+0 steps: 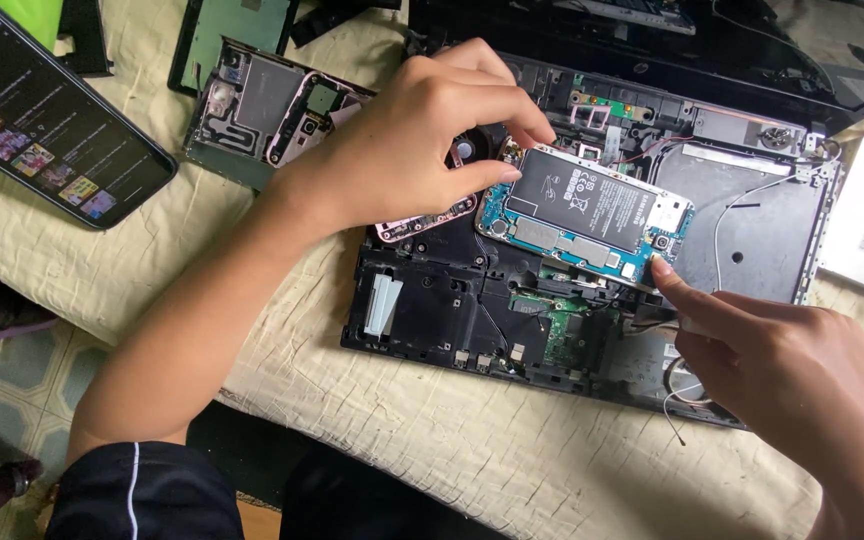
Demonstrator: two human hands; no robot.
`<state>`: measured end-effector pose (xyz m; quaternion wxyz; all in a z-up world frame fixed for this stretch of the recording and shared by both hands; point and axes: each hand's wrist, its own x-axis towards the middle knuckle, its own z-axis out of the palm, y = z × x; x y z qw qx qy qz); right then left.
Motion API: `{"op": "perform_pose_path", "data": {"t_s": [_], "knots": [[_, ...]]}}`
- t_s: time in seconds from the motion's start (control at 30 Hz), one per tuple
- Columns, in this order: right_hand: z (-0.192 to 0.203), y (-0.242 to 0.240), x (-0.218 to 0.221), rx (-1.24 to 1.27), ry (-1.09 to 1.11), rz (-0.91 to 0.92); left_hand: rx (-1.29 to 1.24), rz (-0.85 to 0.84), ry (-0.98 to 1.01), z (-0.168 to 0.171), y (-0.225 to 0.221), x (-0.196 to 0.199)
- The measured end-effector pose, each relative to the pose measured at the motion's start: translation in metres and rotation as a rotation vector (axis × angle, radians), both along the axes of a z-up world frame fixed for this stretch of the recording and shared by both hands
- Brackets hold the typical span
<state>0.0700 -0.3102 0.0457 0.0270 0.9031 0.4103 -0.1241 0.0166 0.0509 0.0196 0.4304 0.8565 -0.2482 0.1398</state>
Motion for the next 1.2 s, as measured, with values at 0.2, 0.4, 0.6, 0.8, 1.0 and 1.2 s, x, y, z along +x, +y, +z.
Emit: {"op": "perform_pose_path", "data": {"t_s": [0.2, 0.4, 0.6, 0.8, 1.0, 1.2], "knots": [[-0.004, -0.002, 0.001, 0.005, 0.007, -0.016, 0.086, -0.006, 0.035, -0.006, 0.000, 0.002], [-0.010, -0.006, 0.003, 0.081, 0.008, 0.045, 0.066, -0.022, 0.071, -0.009, 0.002, 0.003], [-0.011, -0.006, 0.004, 0.036, 0.003, 0.044, 0.211, -0.024, -0.022, -0.009, -0.004, -0.001], [-0.010, -0.006, 0.003, 0.075, 0.000, 0.049, 0.296, -0.024, -0.021, -0.003, -0.004, -0.006], [-0.012, -0.008, 0.001, 0.051, -0.031, 0.033, 0.293, -0.003, -0.043, -0.004, -0.009, -0.007], [-0.008, -0.004, -0.001, -0.027, -0.033, -0.002, 0.310, 0.021, -0.025, -0.004, -0.011, -0.009]]}}
